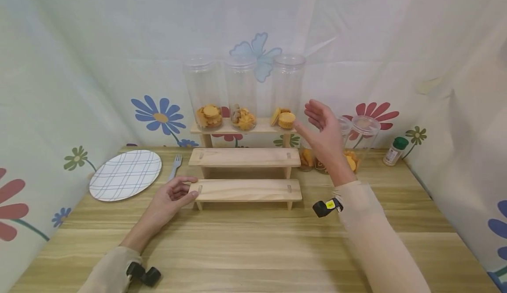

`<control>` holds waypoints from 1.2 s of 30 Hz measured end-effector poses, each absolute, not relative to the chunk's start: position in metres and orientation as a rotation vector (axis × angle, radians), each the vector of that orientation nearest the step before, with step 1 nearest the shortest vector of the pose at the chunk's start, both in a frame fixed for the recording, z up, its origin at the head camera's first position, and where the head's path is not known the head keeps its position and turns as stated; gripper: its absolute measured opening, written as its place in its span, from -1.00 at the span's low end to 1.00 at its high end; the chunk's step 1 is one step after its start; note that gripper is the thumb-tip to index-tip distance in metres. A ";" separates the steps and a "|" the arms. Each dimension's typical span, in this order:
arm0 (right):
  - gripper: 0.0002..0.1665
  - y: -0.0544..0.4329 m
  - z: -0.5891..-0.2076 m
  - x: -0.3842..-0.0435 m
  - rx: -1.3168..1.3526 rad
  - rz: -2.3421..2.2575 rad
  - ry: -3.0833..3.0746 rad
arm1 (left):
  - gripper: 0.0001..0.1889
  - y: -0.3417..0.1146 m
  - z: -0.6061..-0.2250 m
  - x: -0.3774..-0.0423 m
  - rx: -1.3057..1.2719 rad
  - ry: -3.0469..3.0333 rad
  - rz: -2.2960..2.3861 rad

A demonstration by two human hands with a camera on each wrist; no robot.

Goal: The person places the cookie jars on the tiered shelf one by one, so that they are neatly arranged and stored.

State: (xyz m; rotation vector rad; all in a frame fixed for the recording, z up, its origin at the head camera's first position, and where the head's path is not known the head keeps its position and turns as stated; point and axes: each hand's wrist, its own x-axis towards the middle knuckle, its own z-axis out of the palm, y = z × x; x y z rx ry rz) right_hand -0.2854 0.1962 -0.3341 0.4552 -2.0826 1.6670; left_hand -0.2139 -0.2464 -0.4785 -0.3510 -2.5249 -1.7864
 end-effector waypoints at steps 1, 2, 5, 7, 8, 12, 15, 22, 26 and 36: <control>-0.15 0.198 -0.336 -0.281 0.445 1.669 -2.063 | -0.57 -0.246 -0.478 -0.214 -0.351 -2.525 -1.788; -0.17 0.200 -0.338 -0.277 0.432 1.673 -2.043 | -0.57 -0.247 -0.479 -0.214 -0.352 -2.525 -1.789; -0.22 0.206 -0.343 -0.265 0.396 1.698 -1.977 | -0.57 -0.247 -0.478 -0.214 -0.354 -2.522 -1.794; -0.23 0.209 -0.345 -0.258 0.375 1.720 -1.943 | -0.58 -0.247 -0.479 -0.214 -0.354 -2.520 -1.797; -0.24 0.211 -0.345 -0.256 0.365 1.721 -1.932 | -0.58 -0.247 -0.479 -0.214 -0.355 -2.519 -1.797; -0.25 0.216 -0.347 -0.248 0.356 1.709 -1.899 | -0.57 -0.247 -0.479 -0.214 -0.357 -2.519 -1.797; -0.26 0.219 -0.345 -0.245 0.367 1.677 -1.885 | -0.57 -0.247 -0.479 -0.214 -0.355 -2.520 -1.796; -0.18 0.235 -0.336 -0.236 0.285 1.532 -1.957 | -0.56 -0.247 -0.479 -0.214 -0.355 -2.525 -1.794; -0.15 0.247 -0.331 -0.234 0.243 1.472 -1.960 | -0.57 -0.247 -0.479 -0.214 -0.353 -2.524 -1.795; -0.09 0.280 -0.329 -0.236 0.090 1.401 -1.954 | -0.57 -0.247 -0.478 -0.214 -0.350 -2.525 -1.792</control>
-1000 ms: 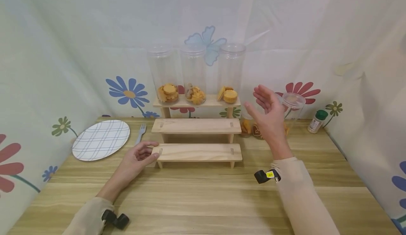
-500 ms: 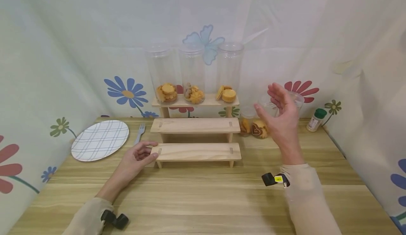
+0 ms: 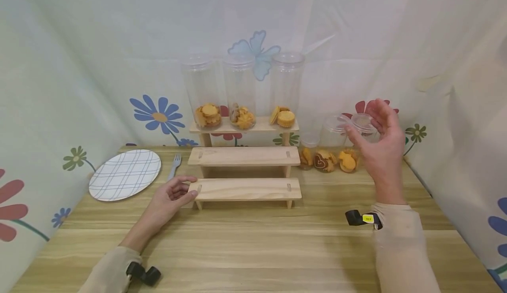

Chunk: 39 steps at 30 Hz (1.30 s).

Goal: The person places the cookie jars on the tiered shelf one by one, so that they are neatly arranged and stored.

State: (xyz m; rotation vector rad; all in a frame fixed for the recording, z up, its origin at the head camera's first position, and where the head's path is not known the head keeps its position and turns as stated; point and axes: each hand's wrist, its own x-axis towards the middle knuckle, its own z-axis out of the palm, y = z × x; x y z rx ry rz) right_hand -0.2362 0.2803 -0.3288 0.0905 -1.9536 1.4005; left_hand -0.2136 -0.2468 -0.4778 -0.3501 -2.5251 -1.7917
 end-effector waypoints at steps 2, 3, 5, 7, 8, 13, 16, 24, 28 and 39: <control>-0.10 0.286 -0.330 -0.236 0.057 1.396 -1.961 | -0.57 -0.247 -0.478 -0.214 -0.355 -2.521 -1.795; -0.10 0.288 -0.330 -0.236 0.047 1.403 -1.964 | -0.57 -0.247 -0.478 -0.214 -0.358 -2.519 -1.794; -0.09 0.292 -0.332 -0.236 0.019 1.415 -1.976 | -0.57 -0.247 -0.478 -0.214 -0.358 -2.520 -1.791; -0.06 0.295 -0.334 -0.236 -0.004 1.423 -1.994 | -0.57 -0.248 -0.478 -0.214 -0.356 -2.523 -1.786; -0.04 0.297 -0.335 -0.236 -0.012 1.431 -1.999 | -0.57 -0.248 -0.478 -0.214 -0.356 -2.524 -1.783; -0.03 0.305 -0.342 -0.236 -0.071 1.435 -2.043 | -0.57 -0.248 -0.478 -0.214 -0.356 -2.519 -1.784; -0.04 0.309 -0.347 -0.238 -0.106 1.424 -2.068 | -0.57 -0.248 -0.478 -0.214 -0.356 -2.519 -1.781; -0.03 0.321 -0.363 -0.245 -0.196 1.453 -2.148 | -0.57 -0.247 -0.477 -0.213 -0.362 -2.516 -1.789; -0.01 0.325 -0.372 -0.250 -0.235 1.470 -2.184 | -0.57 -0.246 -0.476 -0.213 -0.358 -2.518 -1.790; -0.04 0.329 -0.398 -0.264 -0.228 1.506 -2.225 | -0.58 -0.246 -0.477 -0.213 -0.356 -2.519 -1.789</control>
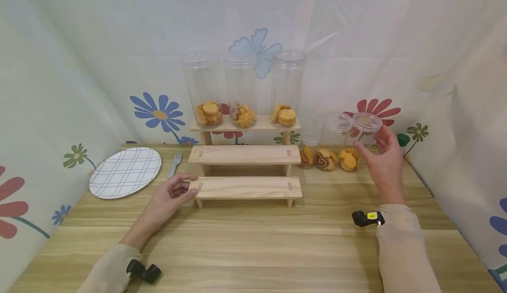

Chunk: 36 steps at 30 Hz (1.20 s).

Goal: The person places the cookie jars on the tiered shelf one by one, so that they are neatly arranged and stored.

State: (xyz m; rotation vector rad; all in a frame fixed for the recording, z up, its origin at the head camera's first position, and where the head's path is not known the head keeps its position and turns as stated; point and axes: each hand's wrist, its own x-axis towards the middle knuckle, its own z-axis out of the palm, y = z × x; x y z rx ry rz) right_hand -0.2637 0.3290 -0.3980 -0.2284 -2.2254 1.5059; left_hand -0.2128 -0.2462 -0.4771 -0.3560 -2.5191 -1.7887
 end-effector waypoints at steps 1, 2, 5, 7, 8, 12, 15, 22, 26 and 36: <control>-0.05 0.329 -0.400 -0.265 -0.230 1.504 -2.231 | -0.57 -0.246 -0.477 -0.213 -0.356 -2.519 -1.790; -0.04 0.329 -0.403 -0.265 -0.233 1.505 -2.236 | -0.57 -0.246 -0.477 -0.213 -0.356 -2.519 -1.789; -0.01 0.330 -0.410 -0.268 -0.243 1.509 -2.258 | -0.57 -0.246 -0.477 -0.213 -0.355 -2.520 -1.787; 0.03 0.331 -0.415 -0.269 -0.255 1.518 -2.269 | -0.57 -0.246 -0.477 -0.212 -0.354 -2.521 -1.787; 0.04 0.332 -0.417 -0.270 -0.263 1.522 -2.278 | -0.57 -0.246 -0.477 -0.212 -0.354 -2.521 -1.787; 0.08 0.333 -0.425 -0.271 -0.275 1.526 -2.294 | -0.57 -0.246 -0.477 -0.212 -0.356 -2.520 -1.787; 0.08 0.333 -0.430 -0.271 -0.262 1.524 -2.291 | -0.57 -0.246 -0.476 -0.212 -0.358 -2.518 -1.791; 0.09 0.331 -0.435 -0.276 -0.247 1.542 -2.315 | -0.57 -0.246 -0.476 -0.212 -0.364 -2.508 -1.797; 0.10 0.329 -0.439 -0.278 -0.239 1.569 -2.320 | -0.57 -0.246 -0.475 -0.212 -0.367 -2.505 -1.798; 0.09 0.327 -0.455 -0.284 -0.225 1.556 -2.309 | -0.57 -0.247 -0.477 -0.213 -0.365 -2.515 -1.791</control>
